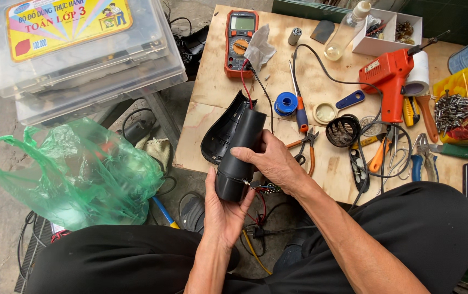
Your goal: The person repairs a black hair dryer by using pliers to adjust internal wires and components. They then reassemble the device by placing the heating element and fan back into the casing and snapping the two halves of the housing together.
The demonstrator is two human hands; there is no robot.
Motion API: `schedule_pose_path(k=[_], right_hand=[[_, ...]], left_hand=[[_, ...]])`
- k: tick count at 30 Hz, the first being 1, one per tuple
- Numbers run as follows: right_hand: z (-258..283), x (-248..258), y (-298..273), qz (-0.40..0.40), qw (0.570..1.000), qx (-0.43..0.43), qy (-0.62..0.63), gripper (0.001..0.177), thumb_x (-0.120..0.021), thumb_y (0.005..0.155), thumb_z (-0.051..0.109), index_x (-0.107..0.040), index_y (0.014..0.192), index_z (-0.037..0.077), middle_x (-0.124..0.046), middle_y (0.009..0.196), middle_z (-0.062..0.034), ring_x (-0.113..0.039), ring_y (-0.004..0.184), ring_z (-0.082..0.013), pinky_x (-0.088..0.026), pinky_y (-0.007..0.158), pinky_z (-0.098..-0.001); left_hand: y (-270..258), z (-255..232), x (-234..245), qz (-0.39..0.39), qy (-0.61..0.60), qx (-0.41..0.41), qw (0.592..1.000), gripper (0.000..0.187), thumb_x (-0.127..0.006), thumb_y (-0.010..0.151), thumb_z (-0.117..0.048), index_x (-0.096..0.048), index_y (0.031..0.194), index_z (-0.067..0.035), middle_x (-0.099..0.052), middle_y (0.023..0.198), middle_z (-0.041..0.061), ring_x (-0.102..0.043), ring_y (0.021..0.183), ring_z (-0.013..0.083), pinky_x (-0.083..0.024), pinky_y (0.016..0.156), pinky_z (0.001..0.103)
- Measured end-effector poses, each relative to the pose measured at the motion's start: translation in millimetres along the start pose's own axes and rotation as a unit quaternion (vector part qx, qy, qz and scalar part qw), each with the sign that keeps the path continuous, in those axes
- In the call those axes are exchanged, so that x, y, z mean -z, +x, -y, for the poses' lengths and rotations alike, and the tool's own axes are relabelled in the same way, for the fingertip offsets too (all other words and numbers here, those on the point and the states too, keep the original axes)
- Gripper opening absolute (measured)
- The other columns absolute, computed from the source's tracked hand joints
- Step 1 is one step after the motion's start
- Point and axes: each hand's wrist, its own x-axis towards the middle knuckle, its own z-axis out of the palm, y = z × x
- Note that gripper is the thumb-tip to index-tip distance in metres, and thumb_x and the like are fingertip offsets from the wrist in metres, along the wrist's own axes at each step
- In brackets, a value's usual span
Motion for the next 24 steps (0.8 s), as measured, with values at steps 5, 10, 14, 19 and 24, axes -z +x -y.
schedule_pose_path(k=[5,10,14,19,24], right_hand=[[-13,-3,2,-0.013,1.0,0.024,0.008,0.075,-0.083,0.078,0.045,-0.065,0.14,0.008,-0.077,0.134,-0.0056,-0.07,0.119,-0.0132,-0.057,0.099,-0.0284],[-6,-5,-6,-0.028,0.999,0.019,-0.039,0.076,-0.08,0.08,0.052,-0.063,0.142,0.011,-0.077,0.137,-0.0034,-0.072,0.125,-0.0136,-0.056,0.105,-0.0295],[-20,-6,0,-0.002,0.999,0.035,-0.002,0.073,-0.078,0.083,0.049,-0.062,0.141,0.009,-0.075,0.135,-0.0053,-0.07,0.121,-0.0137,-0.056,0.103,-0.0299],[-19,1,-5,0.067,0.993,0.055,0.083,0.066,-0.077,0.087,0.041,-0.067,0.143,0.005,-0.076,0.137,-0.0047,-0.067,0.126,-0.0122,-0.054,0.111,-0.0292],[-35,7,-9,0.106,0.954,-0.03,0.28,0.047,-0.076,0.092,0.023,-0.071,0.133,0.001,-0.077,0.123,-0.0094,-0.066,0.105,-0.0202,-0.05,0.092,-0.0361]], left_hand=[[1,-3,-3,-0.02,0.0,0.003,1.0,0.058,-0.075,0.093,-0.058,-0.072,0.132,-0.015,-0.075,0.111,0.011,-0.072,0.089,0.022,-0.066,0.071,0.038],[2,-4,-6,-0.025,-0.01,-0.005,1.0,0.057,-0.078,0.091,-0.057,-0.073,0.13,-0.016,-0.076,0.107,0.008,-0.073,0.089,0.0183,-0.066,0.066,0.037],[-1,-4,-7,-0.048,0.007,-0.012,0.999,0.059,-0.077,0.09,-0.058,-0.071,0.132,-0.017,-0.075,0.111,0.009,-0.072,0.091,0.0198,-0.064,0.072,0.037],[-33,-16,-29,-0.05,0.046,-0.062,0.996,0.066,-0.068,0.09,-0.052,-0.069,0.142,-0.011,-0.074,0.131,0.012,-0.07,0.119,0.0207,-0.063,0.092,0.045],[-35,-13,-17,-0.021,0.276,-0.182,0.944,0.07,-0.078,0.08,-0.036,-0.066,0.147,-0.017,-0.072,0.131,0.013,-0.067,0.107,0.0199,-0.055,0.087,0.032]])
